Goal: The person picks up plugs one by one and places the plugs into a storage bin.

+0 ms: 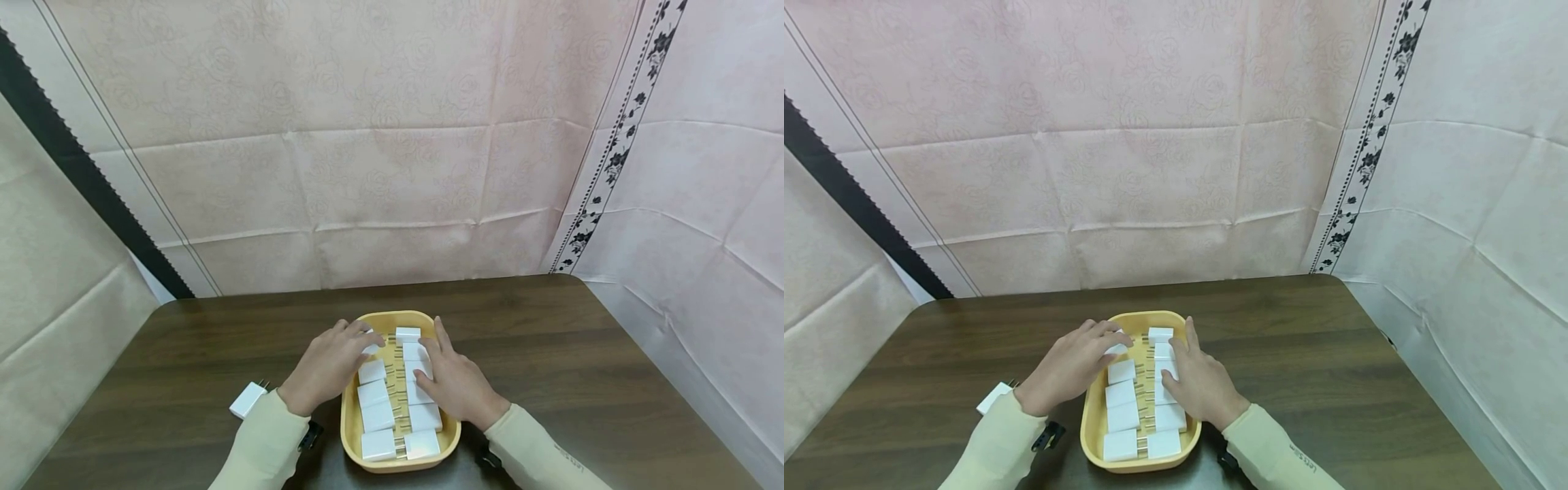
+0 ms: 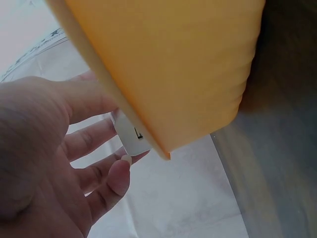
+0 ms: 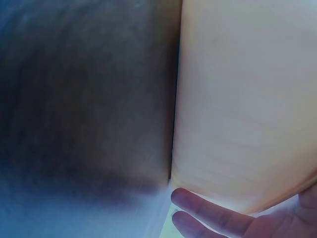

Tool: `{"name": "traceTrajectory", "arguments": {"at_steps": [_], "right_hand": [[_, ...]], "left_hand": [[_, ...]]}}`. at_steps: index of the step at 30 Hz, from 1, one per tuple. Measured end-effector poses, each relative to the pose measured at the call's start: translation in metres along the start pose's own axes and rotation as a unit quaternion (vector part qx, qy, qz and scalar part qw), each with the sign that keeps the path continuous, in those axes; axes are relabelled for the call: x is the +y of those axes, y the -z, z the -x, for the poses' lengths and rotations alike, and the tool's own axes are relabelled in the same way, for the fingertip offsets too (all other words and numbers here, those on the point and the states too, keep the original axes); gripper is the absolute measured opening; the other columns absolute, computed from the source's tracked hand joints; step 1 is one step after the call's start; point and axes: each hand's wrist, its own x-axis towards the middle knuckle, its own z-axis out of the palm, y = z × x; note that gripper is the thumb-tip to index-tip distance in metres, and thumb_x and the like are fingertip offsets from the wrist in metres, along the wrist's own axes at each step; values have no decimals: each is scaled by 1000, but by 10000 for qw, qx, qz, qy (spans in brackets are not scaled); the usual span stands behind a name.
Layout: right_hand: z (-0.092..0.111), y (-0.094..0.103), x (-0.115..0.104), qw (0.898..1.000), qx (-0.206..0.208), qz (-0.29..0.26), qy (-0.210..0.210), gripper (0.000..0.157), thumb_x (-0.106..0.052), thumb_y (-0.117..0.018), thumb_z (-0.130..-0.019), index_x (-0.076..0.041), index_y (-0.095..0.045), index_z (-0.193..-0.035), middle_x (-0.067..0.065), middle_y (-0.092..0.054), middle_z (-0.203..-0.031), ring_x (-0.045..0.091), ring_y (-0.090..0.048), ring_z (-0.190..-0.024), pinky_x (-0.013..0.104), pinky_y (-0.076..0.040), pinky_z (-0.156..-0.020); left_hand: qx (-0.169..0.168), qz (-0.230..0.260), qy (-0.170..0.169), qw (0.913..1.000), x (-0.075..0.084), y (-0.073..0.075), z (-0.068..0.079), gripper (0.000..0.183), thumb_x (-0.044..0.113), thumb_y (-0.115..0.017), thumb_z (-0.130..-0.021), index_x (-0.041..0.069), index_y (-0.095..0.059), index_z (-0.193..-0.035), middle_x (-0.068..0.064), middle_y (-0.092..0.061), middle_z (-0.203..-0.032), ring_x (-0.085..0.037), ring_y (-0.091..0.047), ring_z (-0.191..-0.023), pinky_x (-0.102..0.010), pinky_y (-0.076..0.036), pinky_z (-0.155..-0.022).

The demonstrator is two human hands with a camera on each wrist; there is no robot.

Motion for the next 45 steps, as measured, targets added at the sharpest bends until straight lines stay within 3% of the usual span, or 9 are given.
{"name": "traceTrajectory", "arguments": {"at_steps": [18,25,45], "right_hand": [[-1,0,0,10000,-11,-19,-38,60,-34,-62,-100,-8,-43,-151,20,-2,-170,8,-55,-60,22,-45,-53],[-1,0,1,10000,-27,-27,-28,60,-34,-62,-100,-7,-43,-151,20,-2,-170,8,-55,-61,22,-45,-52],[0,1,-1,10000,-17,-51,-28,60,-33,-63,-99,-8,-44,-150,20,-3,-170,10,-56,-63,23,-46,-54]], "left_hand": [[-91,-168,92,9998,-2,-9,-3,31,14,-78,-88,28,-74,-116,1,-68,-128,-22,-61,-113,-45,-52,-97],[-28,-285,18,9996,-2,-12,-4,30,12,-79,-87,27,-75,-113,1,-69,-126,-22,-62,-113,-46,-51,-97],[-263,-296,115,9991,-4,-18,-10,26,12,-76,-89,26,-76,-112,1,-70,-127,-23,-62,-117,-45,-47,-94]]}}
